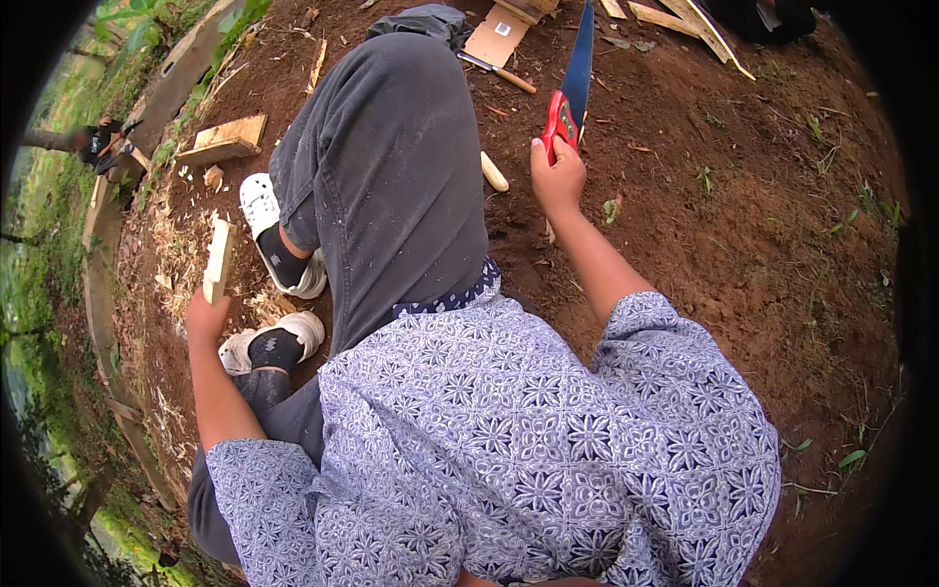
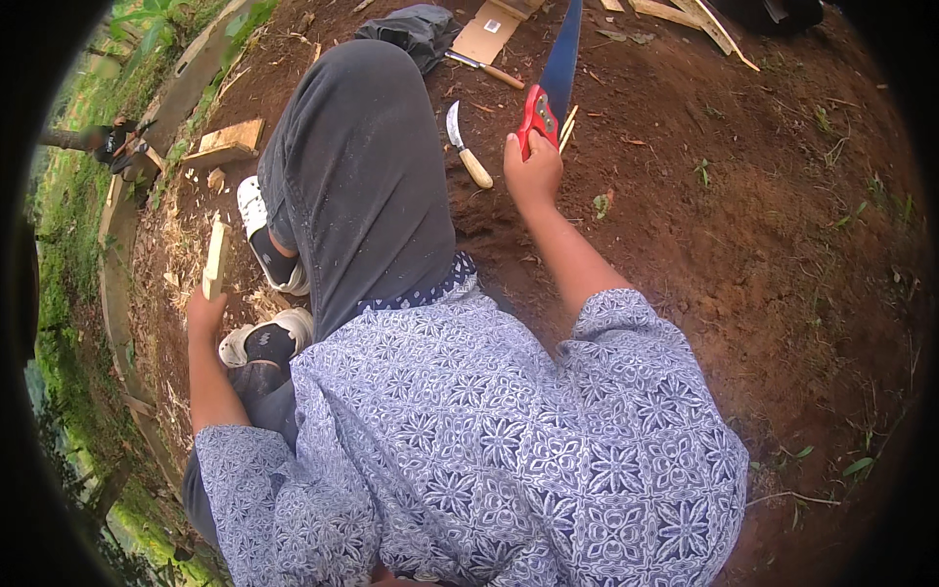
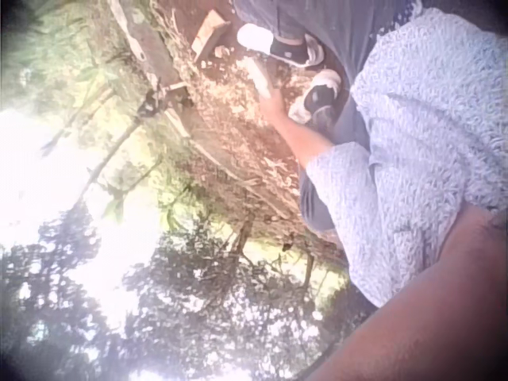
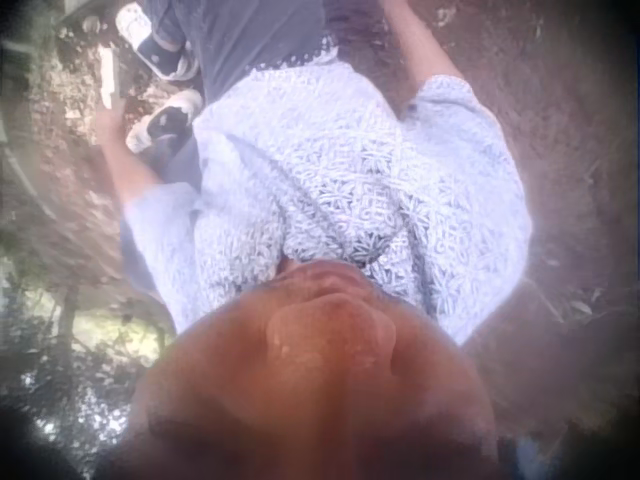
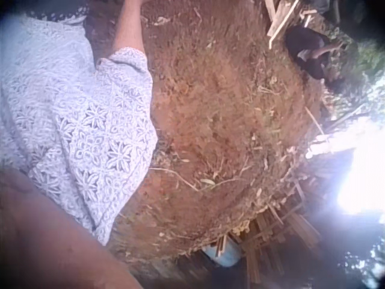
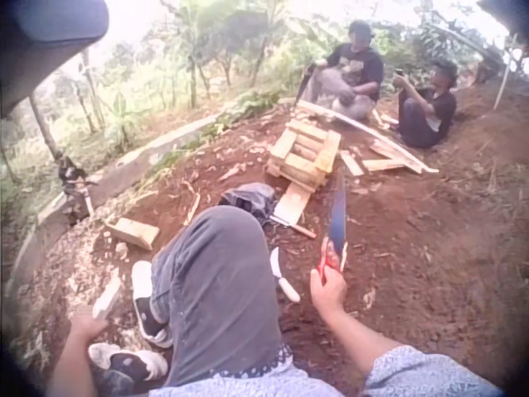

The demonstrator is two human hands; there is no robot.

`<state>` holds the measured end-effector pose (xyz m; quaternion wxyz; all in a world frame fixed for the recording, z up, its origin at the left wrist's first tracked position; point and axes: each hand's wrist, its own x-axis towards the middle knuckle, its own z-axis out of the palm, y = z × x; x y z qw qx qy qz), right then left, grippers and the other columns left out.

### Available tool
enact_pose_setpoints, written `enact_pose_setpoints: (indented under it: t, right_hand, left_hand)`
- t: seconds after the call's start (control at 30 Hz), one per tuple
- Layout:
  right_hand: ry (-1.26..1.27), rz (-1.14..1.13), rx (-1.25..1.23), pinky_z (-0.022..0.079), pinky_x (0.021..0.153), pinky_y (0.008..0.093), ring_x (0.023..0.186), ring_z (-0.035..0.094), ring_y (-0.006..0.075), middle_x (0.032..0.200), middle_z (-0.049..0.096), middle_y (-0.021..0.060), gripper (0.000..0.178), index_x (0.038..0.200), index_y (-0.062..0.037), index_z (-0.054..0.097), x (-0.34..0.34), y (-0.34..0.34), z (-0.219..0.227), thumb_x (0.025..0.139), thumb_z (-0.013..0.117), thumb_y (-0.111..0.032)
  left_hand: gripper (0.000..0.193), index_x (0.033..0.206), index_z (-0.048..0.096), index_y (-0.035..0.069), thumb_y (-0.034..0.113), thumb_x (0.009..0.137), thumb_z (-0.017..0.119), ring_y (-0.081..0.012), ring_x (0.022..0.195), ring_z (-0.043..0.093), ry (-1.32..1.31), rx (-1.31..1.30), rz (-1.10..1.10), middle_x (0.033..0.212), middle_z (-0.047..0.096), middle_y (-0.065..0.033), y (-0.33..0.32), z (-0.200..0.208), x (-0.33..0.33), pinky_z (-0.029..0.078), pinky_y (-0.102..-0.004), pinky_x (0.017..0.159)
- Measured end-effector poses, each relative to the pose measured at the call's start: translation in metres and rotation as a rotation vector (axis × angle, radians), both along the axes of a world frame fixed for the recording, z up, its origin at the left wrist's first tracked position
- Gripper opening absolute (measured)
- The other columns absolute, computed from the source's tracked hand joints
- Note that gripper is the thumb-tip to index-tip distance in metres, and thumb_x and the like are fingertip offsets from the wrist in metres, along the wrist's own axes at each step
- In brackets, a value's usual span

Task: The person sits on the ground and carves a piece of wood using a chisel and hammer. They then switch to a knife to further shape and smooth the wood, creating a pointed tip.

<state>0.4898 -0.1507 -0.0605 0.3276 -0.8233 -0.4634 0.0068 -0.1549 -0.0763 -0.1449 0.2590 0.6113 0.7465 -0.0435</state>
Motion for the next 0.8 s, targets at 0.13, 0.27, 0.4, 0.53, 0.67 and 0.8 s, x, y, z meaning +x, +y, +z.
enact_pose_setpoints:
  t: [0.13, 0.27, 0.4, 0.53, 0.67, 0.8]
  right_hand:
    - [-0.084, -0.066, -0.216, 0.049, 0.080, 0.0541, 0.084, 0.064, 0.0430, 0.083, 0.065, 0.0237, 0.035, 0.079, 0.0014, 0.060, 0.014, -0.054, -0.082, 0.088, 0.074, -0.030]
    - [-0.037, -0.134, -0.205, 0.047, 0.090, 0.0517, 0.103, 0.060, 0.0393, 0.100, 0.066, 0.0175, 0.037, 0.087, -0.0035, 0.062, 0.009, -0.065, -0.100, 0.083, 0.082, -0.034]
    - [-0.052, -0.117, -0.097, 0.045, 0.094, 0.0498, 0.108, 0.057, 0.0371, 0.105, 0.063, 0.0127, 0.034, 0.095, -0.0080, 0.065, 0.003, -0.036, -0.091, 0.083, 0.082, -0.035]
    - [0.100, 0.045, -0.498, 0.045, 0.103, 0.0491, 0.119, 0.060, 0.0321, 0.118, 0.065, 0.0125, 0.042, 0.118, -0.0145, 0.072, -0.008, 0.007, -0.083, 0.088, 0.074, -0.045]
    - [0.059, 0.028, -0.702, 0.048, 0.101, 0.0489, 0.121, 0.062, 0.0327, 0.122, 0.066, 0.0120, 0.040, 0.123, -0.0201, 0.074, -0.030, 0.035, -0.086, 0.090, 0.074, -0.042]
    - [0.020, 0.048, -0.648, 0.056, 0.089, 0.0502, 0.106, 0.071, 0.0358, 0.112, 0.074, 0.0152, 0.032, 0.114, -0.0154, 0.078, -0.019, 0.038, -0.098, 0.091, 0.072, -0.037]
  left_hand:
    - [0.050, 0.121, 0.066, 0.004, 0.030, 0.078, 0.073, -0.0454, 0.105, 0.068, 0.101, 0.067, -0.079, 0.108, 0.072, -0.0261, 0.002, 0.058, -0.016, 0.054, -0.0528, 0.091]
    - [0.049, 0.121, 0.065, 0.006, 0.030, 0.078, 0.072, -0.0463, 0.105, 0.067, 0.224, 0.097, -0.092, 0.108, 0.072, -0.0260, 0.001, 0.115, -0.022, 0.054, -0.0541, 0.091]
    - [0.046, 0.118, 0.065, 0.006, 0.031, 0.080, 0.070, -0.0471, 0.103, 0.067, 0.331, 0.150, -0.130, 0.106, 0.072, -0.0262, 0.006, 0.168, -0.018, 0.054, -0.0549, 0.089]
    - [0.041, 0.109, 0.063, 0.003, 0.034, 0.083, 0.069, -0.0480, 0.096, 0.069, 0.425, 0.197, -0.151, 0.100, 0.072, -0.0269, -0.002, 0.221, -0.005, 0.055, -0.0557, 0.083]
    - [0.043, 0.106, 0.060, 0.000, 0.036, 0.085, 0.070, -0.0474, 0.094, 0.069, 0.506, 0.152, -0.139, 0.097, 0.072, -0.0280, -0.031, 0.272, 0.028, 0.055, -0.0561, 0.081]
    - [0.045, 0.105, 0.050, 0.000, 0.036, 0.087, 0.069, -0.0479, 0.093, 0.066, 0.459, 0.070, -0.212, 0.093, 0.068, -0.0282, -0.063, 0.309, 0.069, 0.052, -0.0570, 0.080]
